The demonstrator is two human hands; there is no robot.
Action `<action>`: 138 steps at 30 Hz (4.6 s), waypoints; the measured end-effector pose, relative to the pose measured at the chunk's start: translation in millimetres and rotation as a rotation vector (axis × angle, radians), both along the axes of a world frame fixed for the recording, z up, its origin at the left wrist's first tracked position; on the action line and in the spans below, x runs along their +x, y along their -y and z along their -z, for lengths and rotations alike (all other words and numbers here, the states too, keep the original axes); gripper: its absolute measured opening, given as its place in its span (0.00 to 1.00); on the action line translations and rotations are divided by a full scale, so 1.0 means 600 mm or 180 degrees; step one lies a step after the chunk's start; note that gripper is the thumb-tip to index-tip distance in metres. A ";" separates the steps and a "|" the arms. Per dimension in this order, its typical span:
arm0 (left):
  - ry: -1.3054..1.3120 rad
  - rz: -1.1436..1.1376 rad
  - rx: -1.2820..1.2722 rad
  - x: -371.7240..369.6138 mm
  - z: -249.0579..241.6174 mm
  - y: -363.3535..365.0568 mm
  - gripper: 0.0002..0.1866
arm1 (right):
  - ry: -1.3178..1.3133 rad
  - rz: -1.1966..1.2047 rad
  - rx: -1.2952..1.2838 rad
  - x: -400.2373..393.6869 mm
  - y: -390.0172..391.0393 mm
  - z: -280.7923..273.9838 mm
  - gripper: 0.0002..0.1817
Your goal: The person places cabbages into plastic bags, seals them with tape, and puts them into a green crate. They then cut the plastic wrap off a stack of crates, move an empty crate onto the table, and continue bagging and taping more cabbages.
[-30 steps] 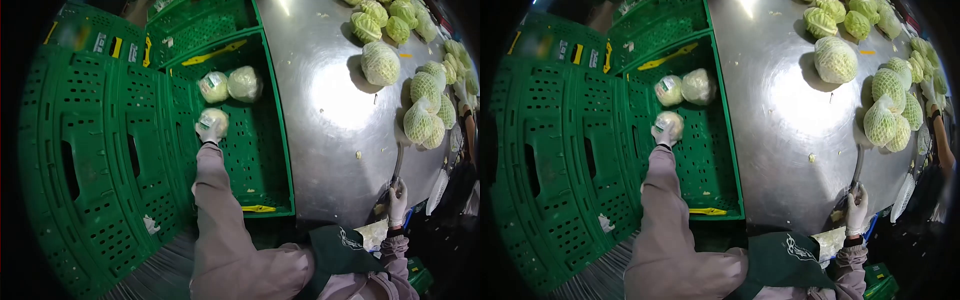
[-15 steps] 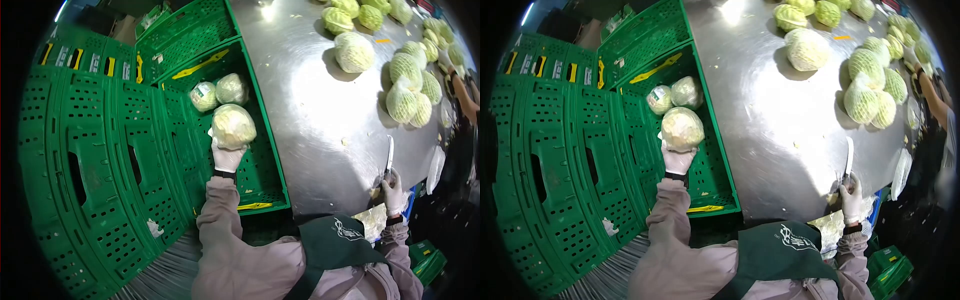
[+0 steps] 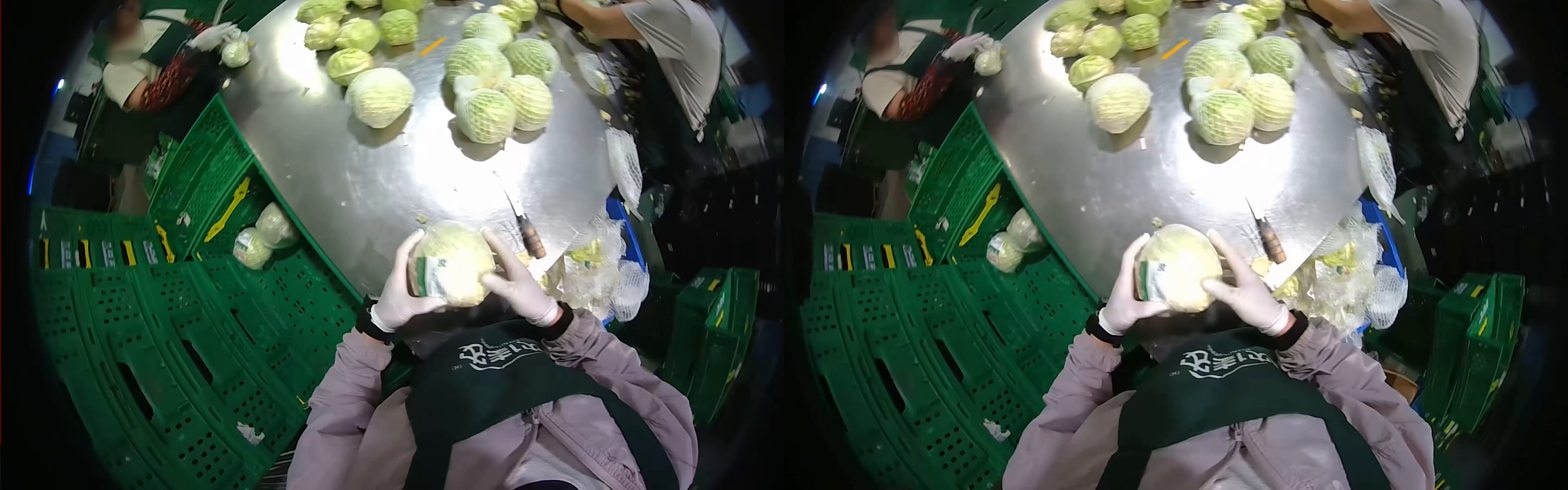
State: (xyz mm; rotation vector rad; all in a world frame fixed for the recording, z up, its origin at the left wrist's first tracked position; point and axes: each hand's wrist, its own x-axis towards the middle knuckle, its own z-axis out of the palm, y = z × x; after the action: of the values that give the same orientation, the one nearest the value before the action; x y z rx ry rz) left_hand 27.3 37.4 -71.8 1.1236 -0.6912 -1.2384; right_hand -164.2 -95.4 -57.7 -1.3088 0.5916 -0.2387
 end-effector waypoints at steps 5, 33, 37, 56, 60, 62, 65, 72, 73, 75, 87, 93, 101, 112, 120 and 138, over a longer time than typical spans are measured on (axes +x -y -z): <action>0.2392 0.0126 0.0371 -0.051 0.014 -0.002 0.59 | -0.0057 0.0073 0.0268 -0.052 -0.007 0.059 0.40; -0.2972 -0.0675 -0.0681 -0.088 -0.066 0.006 0.04 | 0.0343 -0.0510 -0.1893 -0.061 0.052 -0.040 0.06; -0.2955 -0.0886 -0.0202 -0.096 -0.082 -0.003 0.03 | 0.0264 -0.0667 -0.1606 -0.079 0.029 -0.048 0.07; 0.0455 0.0253 0.0239 -0.078 -0.095 0.001 0.17 | -0.0283 0.0380 0.0071 -0.044 0.017 -0.045 0.13; 0.3116 0.0684 0.0738 -0.092 -0.111 0.030 0.16 | 0.0130 -0.0058 0.1165 -0.009 0.017 -0.095 0.11; 0.3767 0.0163 -0.0199 -0.099 -0.093 0.046 0.12 | 0.0303 0.0068 0.1394 0.000 0.028 -0.089 0.10; 0.2160 0.0315 0.0119 -0.097 -0.027 0.044 0.12 | 0.0196 -0.0429 0.0620 -0.024 0.057 -0.054 0.16; -0.1352 0.0342 0.1417 -0.076 -0.028 0.043 0.20 | -0.0649 -0.0672 -0.1971 -0.096 0.017 0.011 0.52; -0.2267 0.0307 0.1423 -0.073 -0.026 0.044 0.20 | -0.0817 -0.0366 -0.1606 -0.103 0.011 0.031 0.51; -0.3179 0.0266 0.1423 -0.068 -0.021 0.045 0.20 | -0.0794 -0.0115 -0.1819 -0.100 0.001 0.031 0.50; 0.1747 -0.0228 0.0984 -0.083 -0.032 -0.007 0.08 | -0.0672 -0.0313 -0.1803 -0.017 -0.050 0.018 0.49; 0.2294 -0.0129 0.1254 -0.050 -0.001 -0.027 0.06 | -0.0737 -0.0648 -0.2737 -0.006 -0.076 -0.005 0.57; -0.2196 -0.1974 0.1485 0.010 0.155 -0.068 0.11 | -0.0550 -0.0723 -0.2532 -0.028 -0.064 0.002 0.55; -0.3824 -0.0475 0.1221 -0.032 -0.039 -0.063 0.12 | 0.0273 -0.0331 0.0676 -0.079 0.028 0.093 0.41; -0.2996 0.1285 -0.0581 -0.059 -0.239 0.012 0.10 | 0.1577 0.0088 0.3343 -0.093 0.005 0.099 0.38; -0.0185 -0.2104 0.1672 0.124 -0.055 -0.214 0.18 | 0.2158 0.0416 0.4249 -0.067 0.076 0.037 0.32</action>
State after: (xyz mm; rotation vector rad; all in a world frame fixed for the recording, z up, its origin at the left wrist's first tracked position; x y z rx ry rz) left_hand 102.0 165.8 -38.5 1.5725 0.0857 -0.8802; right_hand -204.4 -141.2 -80.1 0.1310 0.1394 -0.2900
